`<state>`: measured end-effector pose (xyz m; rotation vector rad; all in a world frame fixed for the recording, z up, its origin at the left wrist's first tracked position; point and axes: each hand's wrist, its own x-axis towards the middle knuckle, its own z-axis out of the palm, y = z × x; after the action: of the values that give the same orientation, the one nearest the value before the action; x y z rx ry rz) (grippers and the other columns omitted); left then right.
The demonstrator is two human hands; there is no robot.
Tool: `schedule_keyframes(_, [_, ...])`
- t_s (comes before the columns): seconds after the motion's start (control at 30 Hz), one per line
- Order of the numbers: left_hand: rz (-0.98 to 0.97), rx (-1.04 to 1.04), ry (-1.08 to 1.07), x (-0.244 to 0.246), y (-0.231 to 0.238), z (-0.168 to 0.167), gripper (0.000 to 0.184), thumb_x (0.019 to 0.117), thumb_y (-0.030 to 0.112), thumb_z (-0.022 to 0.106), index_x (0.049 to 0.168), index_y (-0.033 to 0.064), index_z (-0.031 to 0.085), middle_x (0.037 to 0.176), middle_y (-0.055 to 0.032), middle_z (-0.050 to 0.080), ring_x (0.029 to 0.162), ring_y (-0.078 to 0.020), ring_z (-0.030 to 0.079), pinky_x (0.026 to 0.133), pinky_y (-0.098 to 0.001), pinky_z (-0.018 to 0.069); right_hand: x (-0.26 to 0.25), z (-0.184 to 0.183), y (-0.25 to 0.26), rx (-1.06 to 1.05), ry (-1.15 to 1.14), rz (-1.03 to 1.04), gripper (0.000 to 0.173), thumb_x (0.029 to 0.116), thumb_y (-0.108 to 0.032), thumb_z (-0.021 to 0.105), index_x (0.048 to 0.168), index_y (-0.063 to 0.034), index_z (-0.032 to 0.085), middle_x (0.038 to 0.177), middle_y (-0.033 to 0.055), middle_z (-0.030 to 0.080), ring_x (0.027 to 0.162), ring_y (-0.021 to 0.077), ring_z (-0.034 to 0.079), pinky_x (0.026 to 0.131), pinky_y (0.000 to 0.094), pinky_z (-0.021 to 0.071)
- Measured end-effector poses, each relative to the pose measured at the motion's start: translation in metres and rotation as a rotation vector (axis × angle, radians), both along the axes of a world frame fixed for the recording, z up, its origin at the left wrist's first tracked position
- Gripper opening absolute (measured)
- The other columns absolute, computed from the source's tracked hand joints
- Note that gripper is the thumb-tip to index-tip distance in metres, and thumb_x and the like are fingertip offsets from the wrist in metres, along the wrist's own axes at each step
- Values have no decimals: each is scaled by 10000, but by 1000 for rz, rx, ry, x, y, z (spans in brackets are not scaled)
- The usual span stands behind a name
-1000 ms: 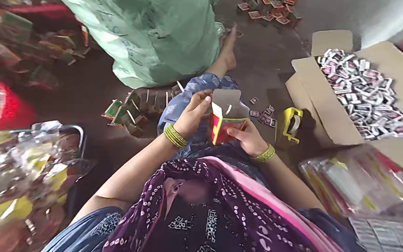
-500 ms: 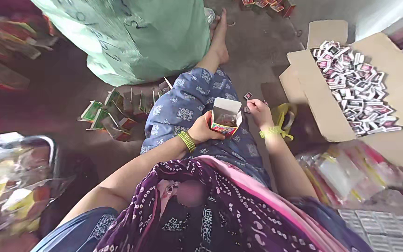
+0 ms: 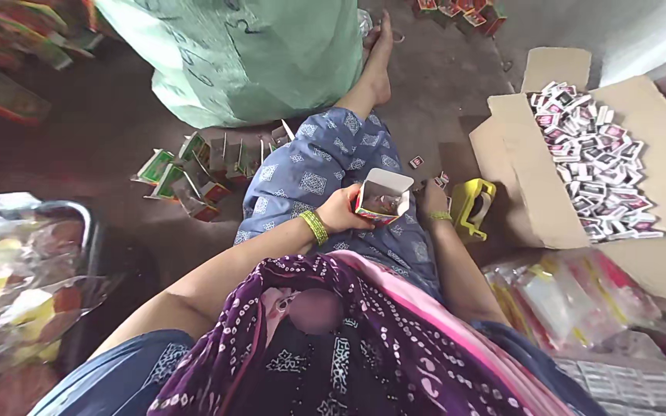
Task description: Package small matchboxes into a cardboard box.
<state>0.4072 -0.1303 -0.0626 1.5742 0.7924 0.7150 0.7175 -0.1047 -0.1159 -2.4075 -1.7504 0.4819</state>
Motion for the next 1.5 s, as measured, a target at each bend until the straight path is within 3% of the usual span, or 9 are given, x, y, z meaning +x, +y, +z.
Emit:
schedule_keyframes(0.1, [35, -67, 15, 1, -1, 2, 763, 632, 128, 953, 1297, 22, 594, 1156, -73, 728, 1084, -123, 698, 1006, -374, 573, 0, 32, -9, 225, 268, -140, 406, 894, -228, 785, 1197, 27, 693, 1161, 251, 702, 1117, 394, 669, 1007, 597, 499])
schedule_keyframes(0.2, [61, -110, 10, 0, -3, 1, 777, 634, 139, 954, 1313, 42, 589, 1138, -62, 738, 1061, -124, 710, 984, -372, 589, -23, 86, -30, 584, 752, -157, 399, 900, -167, 783, 1255, -29, 665, 1152, 124, 701, 978, 215, 724, 863, 421, 637])
schedule_keyframes(0.37, [74, -142, 44, 0, -8, 8, 746, 644, 89, 941, 1299, 46, 584, 1101, -74, 739, 1008, -133, 721, 936, -376, 602, -80, 173, -77, 662, 820, 503, 375, 894, -41, 776, 1256, -20, 681, 1156, 79, 737, 995, 167, 730, 877, 365, 636])
schedule_keyframes(0.53, [77, -50, 117, -2, -12, 8, 783, 665, 156, 949, 1338, 40, 565, 1139, -93, 725, 1061, -149, 705, 988, -401, 573, -110, 155, -86, 679, 159, 758, 142, 992, -209, 682, 1049, -116, 774, 999, 3, 766, 991, 147, 717, 968, 377, 568])
schedule_keyframes(0.67, [48, -26, 102, -6, -16, 5, 794, 680, 151, 926, 1356, 17, 532, 1156, -109, 717, 1068, -157, 704, 978, -404, 580, -106, 139, -86, 479, 23, 802, 219, 1039, -234, 576, 1056, -161, 782, 1091, 12, 753, 1122, 216, 668, 955, 462, 527])
schedule_keyframes(0.93, [101, 144, 148, 1, -15, 2, 1118, 749, 258, 913, 1574, 55, 187, 1291, -165, 639, 1150, -217, 671, 1020, -447, 548, -91, 128, -88, 450, 137, 773, 330, 1029, -334, 511, 1208, -228, 767, 1246, 64, 654, 1245, 279, 543, 1025, 543, 441])
schedule_keyframes(1.1, [157, 239, -18, 0, -18, 2, 1202, 763, 273, 911, 1585, 65, 60, 1286, -159, 632, 1146, -188, 674, 1015, -424, 563, -85, 112, -79, 726, 760, 350, 302, 1035, -197, 568, 1266, -6, 605, 1293, 124, 612, 1209, 203, 589, 1025, 395, 516])
schedule_keyframes(1.27, [9, 311, -34, -3, -22, 7, 1054, 828, 293, 868, 1600, 75, 185, 1391, -163, 579, 1228, -179, 632, 1066, -402, 539, -89, 106, -74, 366, 1354, -59, 277, 1042, -180, 557, 1299, -78, 562, 1153, 82, 667, 1058, 179, 654, 932, 387, 564])
schedule_keyframes(1.5, [-137, 368, 33, -3, -21, 0, 604, 864, 270, 835, 1377, 83, 579, 1331, -140, 606, 1204, -193, 623, 1027, -404, 549, -94, 103, -78, 179, 1278, 64, 421, 866, -20, 749, 1261, -13, 602, 1058, 117, 736, 953, 189, 719, 866, 366, 610])
